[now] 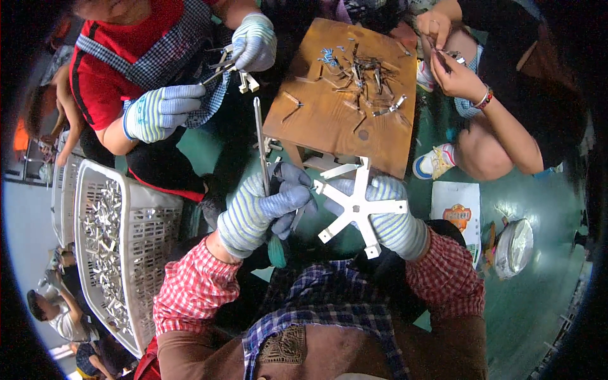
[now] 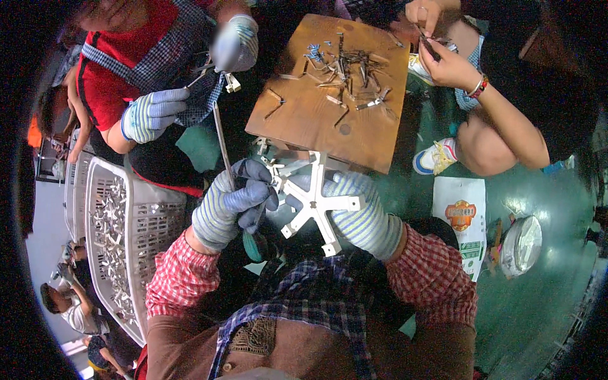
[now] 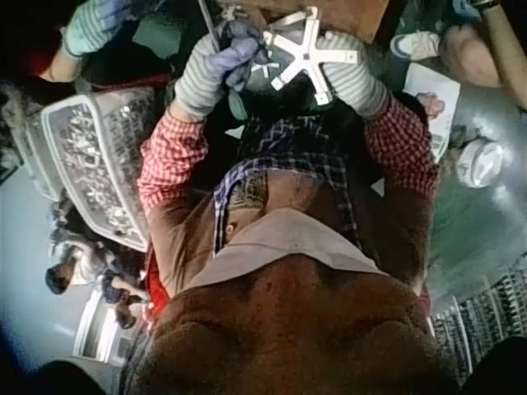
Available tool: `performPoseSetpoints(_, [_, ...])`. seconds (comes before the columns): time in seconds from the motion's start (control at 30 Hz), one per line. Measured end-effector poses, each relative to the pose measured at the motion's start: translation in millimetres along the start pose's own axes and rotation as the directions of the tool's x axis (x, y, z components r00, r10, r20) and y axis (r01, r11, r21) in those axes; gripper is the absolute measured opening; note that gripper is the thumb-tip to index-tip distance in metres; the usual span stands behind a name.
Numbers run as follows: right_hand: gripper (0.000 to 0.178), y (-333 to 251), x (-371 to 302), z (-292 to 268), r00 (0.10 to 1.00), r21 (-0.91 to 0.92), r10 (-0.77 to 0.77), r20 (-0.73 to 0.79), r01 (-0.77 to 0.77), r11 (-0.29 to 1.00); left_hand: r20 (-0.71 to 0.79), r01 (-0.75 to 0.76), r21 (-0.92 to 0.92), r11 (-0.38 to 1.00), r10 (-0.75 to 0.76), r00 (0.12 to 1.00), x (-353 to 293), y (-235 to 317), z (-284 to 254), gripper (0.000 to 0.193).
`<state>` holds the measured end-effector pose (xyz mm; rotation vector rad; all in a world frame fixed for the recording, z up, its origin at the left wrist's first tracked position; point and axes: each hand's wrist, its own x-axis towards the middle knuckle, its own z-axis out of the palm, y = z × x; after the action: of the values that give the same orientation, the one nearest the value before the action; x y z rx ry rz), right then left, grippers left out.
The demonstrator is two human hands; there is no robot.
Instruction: The recorder uses a screwdriver to attach plastic frame pieces and small metal connectors to a star-shaped base component.
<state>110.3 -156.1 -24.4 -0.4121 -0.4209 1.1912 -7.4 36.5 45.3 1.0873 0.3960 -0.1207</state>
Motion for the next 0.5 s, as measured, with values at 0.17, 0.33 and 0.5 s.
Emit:
performPoseSetpoints(0.17, [0.036, 2.5, -20.2, -23.4, 0.973, -0.94, -0.11, -0.202, -0.161, 0.299, -0.009, 0.0, 0.022, 1.0, 0.0, 1.0, 3.9, -0.5, 7.6, 0.018])
performPoseSetpoints(0.33, [0.03, -24.0, -13.4, 1.2, 0.995, -0.841, 0.063, -0.077, -0.031, -0.54, -0.004, 0.074, 0.038, 0.997, -0.074, 0.997, 4.5, 2.7, 9.0, 0.018])
performPoseSetpoints(0.5, [0.011, -29.4, -10.1, 24.1, 0.947, -0.648, -0.145, 0.286, 0.08, -0.757, 0.016, 0.104, -0.02, 0.994, -0.104, 0.994, 6.8, -12.3, 3.5, 0.02])
